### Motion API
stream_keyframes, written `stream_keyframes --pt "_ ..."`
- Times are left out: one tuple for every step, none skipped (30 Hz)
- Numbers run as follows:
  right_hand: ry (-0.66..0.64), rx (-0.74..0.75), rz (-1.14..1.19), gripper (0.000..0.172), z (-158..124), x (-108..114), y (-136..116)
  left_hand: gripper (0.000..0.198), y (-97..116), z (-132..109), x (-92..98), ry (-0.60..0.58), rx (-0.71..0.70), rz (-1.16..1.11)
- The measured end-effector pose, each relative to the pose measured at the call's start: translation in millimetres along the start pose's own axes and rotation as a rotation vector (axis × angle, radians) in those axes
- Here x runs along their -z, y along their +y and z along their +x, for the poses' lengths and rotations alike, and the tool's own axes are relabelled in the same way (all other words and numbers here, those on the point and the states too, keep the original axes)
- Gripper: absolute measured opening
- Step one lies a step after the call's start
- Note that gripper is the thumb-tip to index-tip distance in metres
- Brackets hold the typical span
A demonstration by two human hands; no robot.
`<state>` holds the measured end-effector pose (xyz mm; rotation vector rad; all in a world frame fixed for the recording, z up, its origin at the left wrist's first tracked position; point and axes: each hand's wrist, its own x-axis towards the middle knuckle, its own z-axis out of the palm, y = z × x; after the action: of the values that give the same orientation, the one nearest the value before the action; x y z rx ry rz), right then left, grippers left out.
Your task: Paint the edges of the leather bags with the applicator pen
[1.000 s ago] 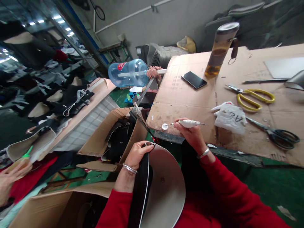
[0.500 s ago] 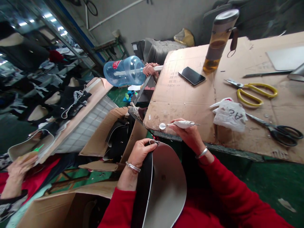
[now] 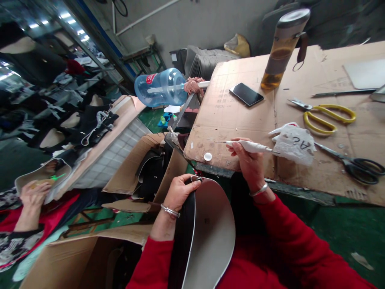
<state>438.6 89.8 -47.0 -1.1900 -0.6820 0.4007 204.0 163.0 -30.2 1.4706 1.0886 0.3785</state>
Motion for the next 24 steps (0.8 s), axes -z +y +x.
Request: stream_keyframes --pt "0.003 -0.029 0.036 0.027 -1.6 -0.4 -3.3 0.028 0.3 -0.7 0.0 -0.002 -0.005 0.003" --pt "-0.01 -0.061 0.057 0.026 -4.5 -0.9 -7.1 0.028 0.8 -1.6 -0.1 -0.004 -0.01 0.007" --pt "-0.046 -0.097 0.065 0.026 -8.7 -1.6 -11.3 0.028 1.3 -2.6 -0.2 -0.007 -0.015 0.011" --pt "-0.111 -0.135 0.066 0.027 -13.9 -2.6 -15.3 0.028 2.0 -3.6 -0.2 -0.011 -0.018 0.014" --pt "-0.196 -0.171 0.068 0.027 -19.7 -3.9 -19.0 0.028 2.6 -4.7 -0.2 -0.016 -0.021 0.016" --pt "-0.284 -0.203 0.074 0.027 -25.5 -5.4 -21.8 0.028 3.1 -5.7 0.0 -0.02 -0.024 0.016" --pt "-0.359 -0.23 0.081 0.027 -31.1 -7.1 -23.8 0.028 3.6 -6.7 0.2 -0.025 -0.026 0.016" --pt "-0.412 -0.25 0.089 0.027 -35.9 -8.8 -24.8 0.028 3.9 -7.6 0.5 -0.029 -0.029 0.016" --pt "-0.44 -0.265 0.094 0.027 -39.6 -10.5 -24.9 0.028 4.0 -8.5 0.8 -0.032 -0.032 0.017" --pt "-0.445 -0.274 0.098 0.027 -42.3 -11.9 -24.4 0.028 3.9 -9.4 1.2 -0.033 -0.035 0.019" --pt "-0.441 -0.279 0.099 0.028 -44.0 -13.1 -23.4 0.027 3.7 -10.2 1.6 -0.033 -0.037 0.02" --pt "-0.438 -0.28 0.095 0.028 -44.9 -14.0 -22.2 0.027 3.4 -11.1 1.9 -0.033 -0.039 0.019" --pt "-0.441 -0.279 0.089 0.029 -45.2 -14.7 -20.9 0.027 3.0 -11.8 2.2 -0.032 -0.041 0.017" --pt "-0.446 -0.279 0.079 0.029 -45.2 -15.1 -19.6 0.027 2.7 -12.5 2.5 -0.031 -0.043 0.013" --pt "-0.451 -0.282 0.066 0.029 -45.3 -15.3 -18.5 0.027 2.3 -13.1 2.7 -0.032 -0.045 0.008" --pt "-0.456 -0.285 0.055 0.03 -45.3 -15.4 -17.4 0.026 2.1 -13.7 2.9 -0.035 -0.048 0.003" --pt "-0.459 -0.289 0.047 0.03 -45.6 -15.5 -16.4 0.026 1.9 -14.2 3.1 -0.038 -0.05 -0.001" --pt "-0.461 -0.295 0.042 0.03 -46.0 -15.6 -15.5 0.026 1.9 -14.6 3.2 -0.04 -0.053 -0.003" --pt "-0.464 -0.302 0.038 0.031 -46.4 -15.7 -14.7 0.025 2.0 -15.0 3.2 -0.043 -0.054 -0.006" --pt "-0.465 -0.308 0.037 0.031 -46.8 -15.9 -13.9 0.025 2.2 -15.3 3.3 -0.044 -0.055 -0.009" --pt "-0.466 -0.313 0.037 0.031 -47.2 -16.1 -13.4 0.025 2.5 -15.5 3.2 -0.044 -0.055 -0.012" --pt "-0.467 -0.316 0.035 0.032 -47.6 -16.4 -13.0 0.025 2.7 -15.7 3.2 -0.042 -0.054 -0.015" --pt "-0.471 -0.319 0.032 0.032 -47.8 -16.7 -12.8 0.025 3.0 -15.9 3.1 -0.039 -0.055 -0.018" --pt "-0.475 -0.321 0.028 0.032 -47.9 -17.0 -12.8 0.025 3.2 -16.0 3.0 -0.036 -0.056 -0.019"
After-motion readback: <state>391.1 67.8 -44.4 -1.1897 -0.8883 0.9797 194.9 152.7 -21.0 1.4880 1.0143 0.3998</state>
